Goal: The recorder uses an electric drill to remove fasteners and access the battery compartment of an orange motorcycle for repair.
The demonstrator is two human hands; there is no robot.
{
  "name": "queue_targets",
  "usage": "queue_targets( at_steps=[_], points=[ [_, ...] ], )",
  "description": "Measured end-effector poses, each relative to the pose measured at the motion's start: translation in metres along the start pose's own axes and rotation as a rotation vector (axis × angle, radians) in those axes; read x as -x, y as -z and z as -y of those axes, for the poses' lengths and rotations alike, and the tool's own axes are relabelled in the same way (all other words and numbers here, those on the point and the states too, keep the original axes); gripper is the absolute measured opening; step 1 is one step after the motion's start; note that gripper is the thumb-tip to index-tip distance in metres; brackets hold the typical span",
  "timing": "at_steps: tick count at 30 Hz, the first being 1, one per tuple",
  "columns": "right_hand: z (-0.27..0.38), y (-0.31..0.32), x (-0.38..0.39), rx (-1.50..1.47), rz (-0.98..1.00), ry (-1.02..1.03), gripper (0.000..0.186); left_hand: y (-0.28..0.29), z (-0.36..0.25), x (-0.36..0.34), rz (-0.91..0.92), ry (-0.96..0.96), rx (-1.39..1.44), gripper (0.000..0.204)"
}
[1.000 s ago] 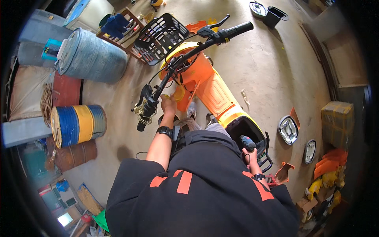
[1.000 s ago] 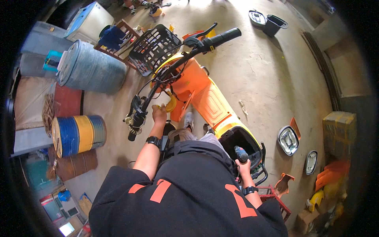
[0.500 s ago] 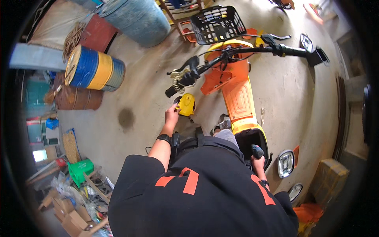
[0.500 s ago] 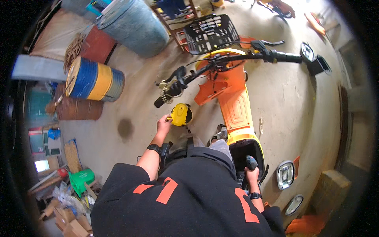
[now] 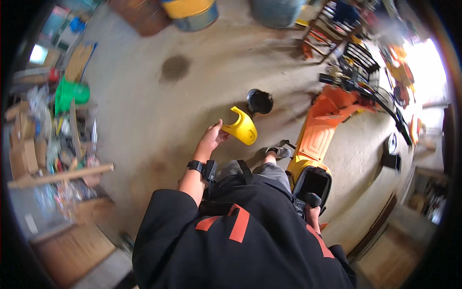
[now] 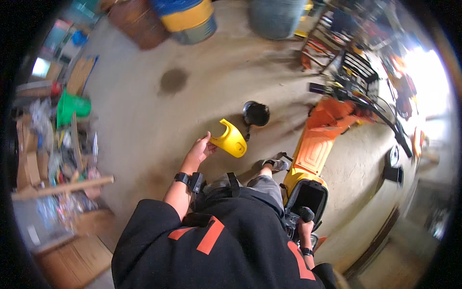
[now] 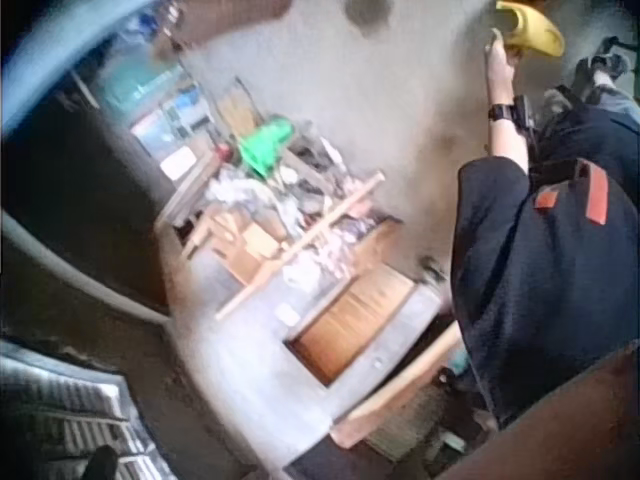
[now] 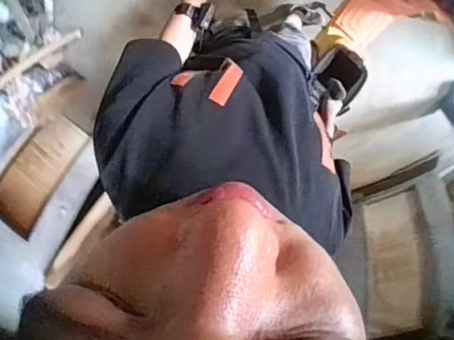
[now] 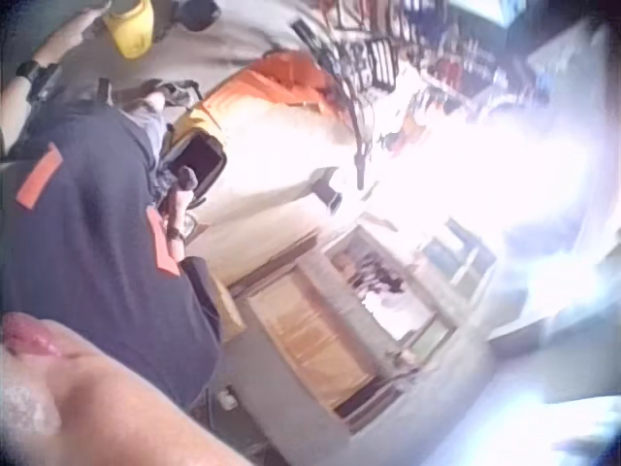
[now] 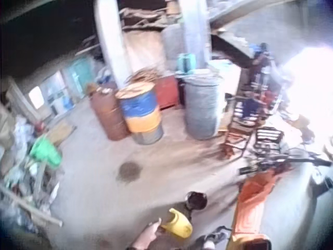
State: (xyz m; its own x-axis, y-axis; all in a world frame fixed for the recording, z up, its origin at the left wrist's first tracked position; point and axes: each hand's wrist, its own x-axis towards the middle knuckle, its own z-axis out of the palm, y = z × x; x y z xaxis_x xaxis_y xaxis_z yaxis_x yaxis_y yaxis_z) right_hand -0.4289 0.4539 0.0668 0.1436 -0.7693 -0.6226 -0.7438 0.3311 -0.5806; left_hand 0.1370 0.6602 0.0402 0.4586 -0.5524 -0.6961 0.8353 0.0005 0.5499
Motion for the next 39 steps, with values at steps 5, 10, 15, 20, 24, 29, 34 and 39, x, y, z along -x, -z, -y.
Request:
queue_targets(
  at_steps=[5, 10, 15, 20, 24, 29, 34, 39],
  points=[
    [0.049, -0.001, 0.013, 0.241, 0.1, 0.22, 0.025, 0.111, 0.034, 0.093, -0.045, -0.061, 0.422, 0.029],
    [0.086, -0.017, -0.013, 0.553, 0.223, 0.233, 0.03, 0.21, 0.079, 0.157, -0.204, -0.182, 0.639, 0.028],
    [0.108, -0.069, -0.054, 0.701, 0.401, 0.492, 0.035, 0.3, 0.175, 0.217, -0.891, -0.222, 0.258, 0.025],
    [0.167, -0.101, -0.097, 0.887, 0.562, 0.505, 0.037, 0.313, 0.299, 0.329, -1.531, 0.121, -0.096, 0.033],
    [0.234, -0.125, -0.12, 1.049, 0.552, 0.526, 0.039, 0.295, 0.359, 0.422, -1.55, 0.286, -0.318, 0.034],
    [0.314, -0.184, -0.12, 1.255, 0.58, 0.648, 0.041, 0.298, 0.413, 0.471, -1.516, 0.346, -0.323, 0.028],
    [0.343, -0.257, -0.051, 1.373, 0.641, 0.731, 0.044, 0.357, 0.442, 0.467, -1.669, 0.34, -0.173, 0.022],
    [0.322, -0.32, 0.062, 1.437, 0.658, 0.754, 0.046, 0.462, 0.454, 0.456, -1.614, 0.35, -0.152, 0.02]
  ],
)
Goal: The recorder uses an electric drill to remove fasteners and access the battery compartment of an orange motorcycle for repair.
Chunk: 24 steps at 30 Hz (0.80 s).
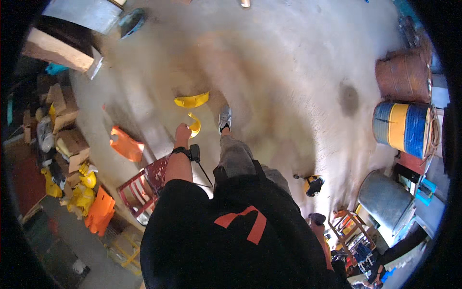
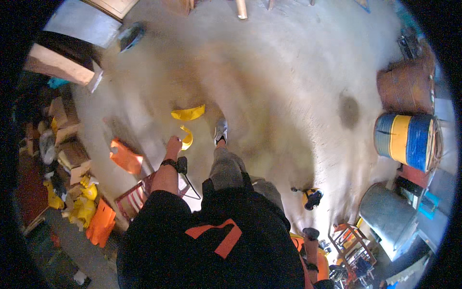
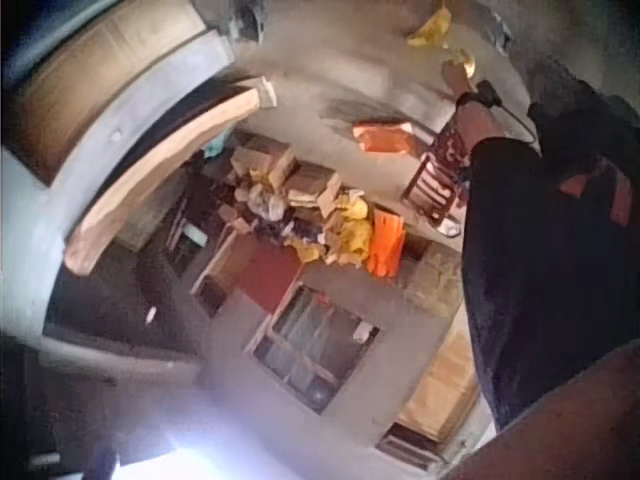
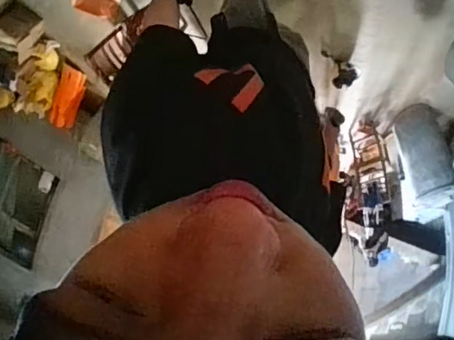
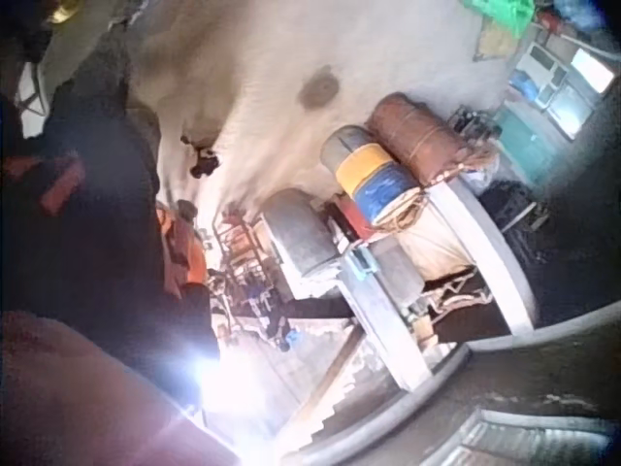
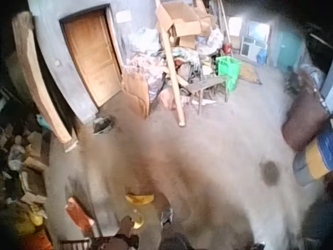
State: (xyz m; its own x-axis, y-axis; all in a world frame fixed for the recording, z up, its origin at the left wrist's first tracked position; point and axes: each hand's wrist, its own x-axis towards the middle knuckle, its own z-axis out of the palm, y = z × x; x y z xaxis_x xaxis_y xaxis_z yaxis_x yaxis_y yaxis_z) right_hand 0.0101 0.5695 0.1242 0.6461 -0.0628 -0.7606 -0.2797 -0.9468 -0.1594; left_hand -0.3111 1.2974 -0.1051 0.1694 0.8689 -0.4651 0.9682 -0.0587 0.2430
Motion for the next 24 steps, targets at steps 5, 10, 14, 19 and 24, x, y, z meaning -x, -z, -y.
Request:
queue_targets(
  at_steps=[5, 10, 14, 19, 24],
  points=[
    [0.113, -0.008, 0.055, 0.13, 0.057, -0.1, 0.048, -0.026, 0.015, -0.118, 0.085, 0.077, 0.023, 0.019],
    [0.183, 0.009, 0.106, 0.266, 0.072, -0.249, 0.048, -0.069, 0.038, -0.225, 0.182, 0.009, -0.19, 0.019],
    [0.233, -0.005, 0.117, 0.276, -0.036, -0.199, 0.039, -0.115, 0.057, -0.297, 0.254, -0.036, -0.246, 0.022],
    [0.289, -0.032, 0.094, 0.399, 0.014, 0.025, 0.032, -0.171, 0.096, -0.352, 0.356, -0.187, -0.299, 0.023],
    [0.297, -0.049, 0.091, 0.477, -0.048, 0.505, 0.035, -0.167, 0.114, -0.337, 0.461, -0.108, -0.353, 0.025]
  ],
)
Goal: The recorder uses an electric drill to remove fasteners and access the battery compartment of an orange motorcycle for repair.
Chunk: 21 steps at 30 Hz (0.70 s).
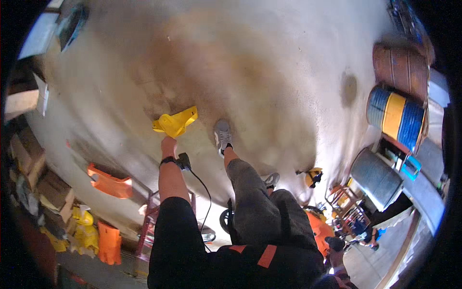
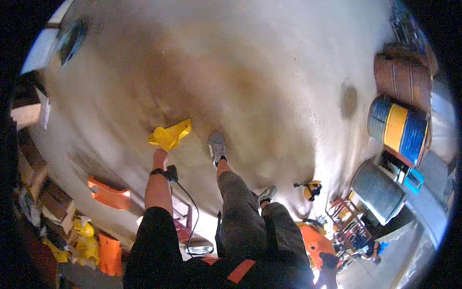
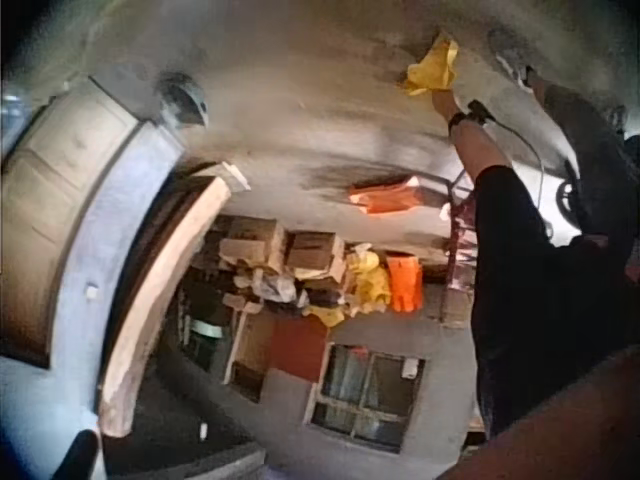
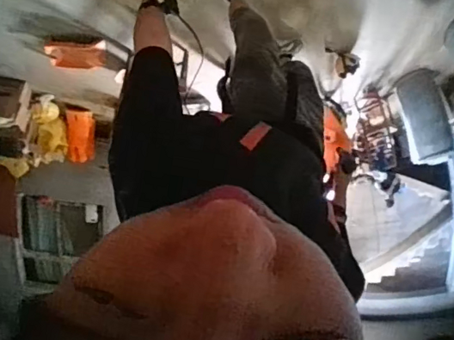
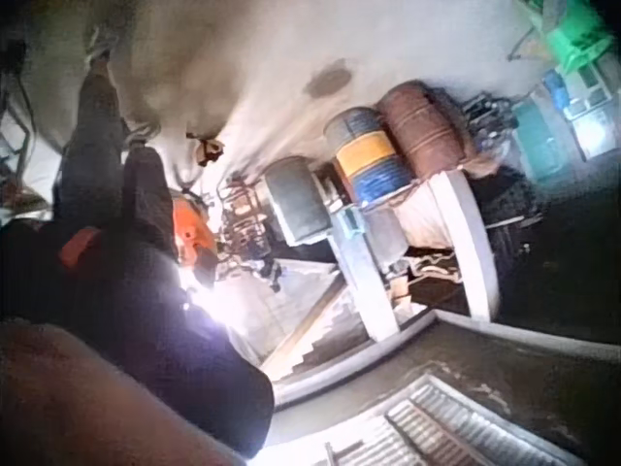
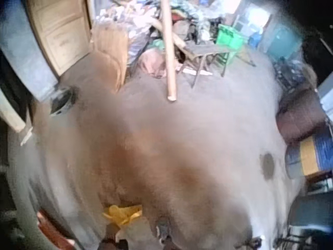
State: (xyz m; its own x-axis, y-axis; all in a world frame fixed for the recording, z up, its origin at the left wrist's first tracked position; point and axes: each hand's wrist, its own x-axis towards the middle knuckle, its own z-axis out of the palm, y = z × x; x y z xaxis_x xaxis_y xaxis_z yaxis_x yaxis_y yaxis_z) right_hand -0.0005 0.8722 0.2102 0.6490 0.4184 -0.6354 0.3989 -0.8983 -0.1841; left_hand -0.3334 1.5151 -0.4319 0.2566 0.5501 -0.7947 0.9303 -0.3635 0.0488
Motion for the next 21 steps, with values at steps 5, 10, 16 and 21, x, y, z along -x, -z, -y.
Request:
queue_targets(
  at_steps=[5, 10, 16, 21],
  points=[
    [-0.014, -0.046, 0.032, -0.229, 0.061, -0.556, 0.035, 0.041, -0.018, 0.09, -0.012, -0.183, 0.011, 0.025],
    [-0.053, -0.136, 0.086, -0.377, 0.048, -0.738, 0.035, 0.105, -0.042, 0.187, 0.207, -0.275, 0.365, 0.021],
    [-0.051, -0.255, 0.194, -0.598, -0.024, -1.1, 0.037, 0.184, -0.168, 0.241, 0.302, -0.351, 0.318, 0.032],
    [-0.039, -0.328, 0.221, -0.971, -0.363, -1.2, 0.037, 0.24, -0.312, 0.292, -0.349, -0.605, -0.518, 0.018]
  ],
)
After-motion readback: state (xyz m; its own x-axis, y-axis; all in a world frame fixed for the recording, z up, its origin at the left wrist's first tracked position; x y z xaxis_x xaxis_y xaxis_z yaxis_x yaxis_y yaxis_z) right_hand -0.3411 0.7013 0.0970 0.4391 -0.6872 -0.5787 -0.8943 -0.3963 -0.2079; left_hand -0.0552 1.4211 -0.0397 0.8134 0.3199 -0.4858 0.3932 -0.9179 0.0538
